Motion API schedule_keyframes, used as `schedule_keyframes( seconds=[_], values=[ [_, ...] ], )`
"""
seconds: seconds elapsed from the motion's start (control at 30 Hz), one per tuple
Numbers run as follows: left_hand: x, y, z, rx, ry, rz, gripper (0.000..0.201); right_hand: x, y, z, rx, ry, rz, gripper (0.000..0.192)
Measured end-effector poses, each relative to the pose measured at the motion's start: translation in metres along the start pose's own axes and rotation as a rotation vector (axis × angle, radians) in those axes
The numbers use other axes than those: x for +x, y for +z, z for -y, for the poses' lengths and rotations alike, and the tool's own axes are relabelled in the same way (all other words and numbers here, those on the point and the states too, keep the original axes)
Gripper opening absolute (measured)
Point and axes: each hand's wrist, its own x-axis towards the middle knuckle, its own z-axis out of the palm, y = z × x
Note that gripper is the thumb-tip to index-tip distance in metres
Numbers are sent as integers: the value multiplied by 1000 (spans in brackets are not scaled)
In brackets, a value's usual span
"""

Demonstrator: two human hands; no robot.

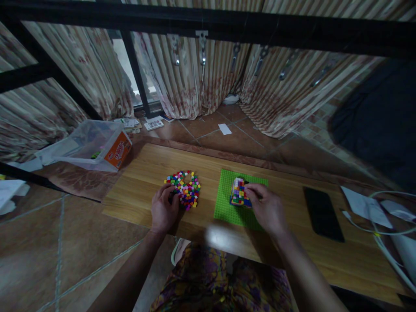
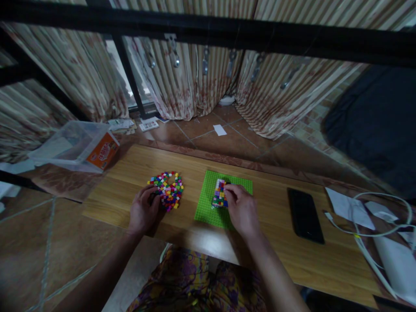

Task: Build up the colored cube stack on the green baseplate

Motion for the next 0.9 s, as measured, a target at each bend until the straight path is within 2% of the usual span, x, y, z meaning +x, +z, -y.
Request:
schedule_keyframes(
  seconds=[0.1, 0.23, 0.43, 0.63, 0.9],
  values=[
    [0, 0, 0, 8, 3, 6, 23, 16, -2, -14, -22, 40, -46, 24],
    [0, 0, 0, 20, -9, 19, 24, 32, 3, -25, 37, -4, -27, 24],
    [0, -1, -1, 29, -6, 19, 24, 41, 9, -35, 49, -35, -9, 22],
    [0, -1, -1, 30, -2, 15, 24, 40, 11, -38, 124, 99, 29, 24],
    [0, 1, 1, 28, -1, 1, 23, 45, 13, -39, 195, 176, 64, 25]
  ],
)
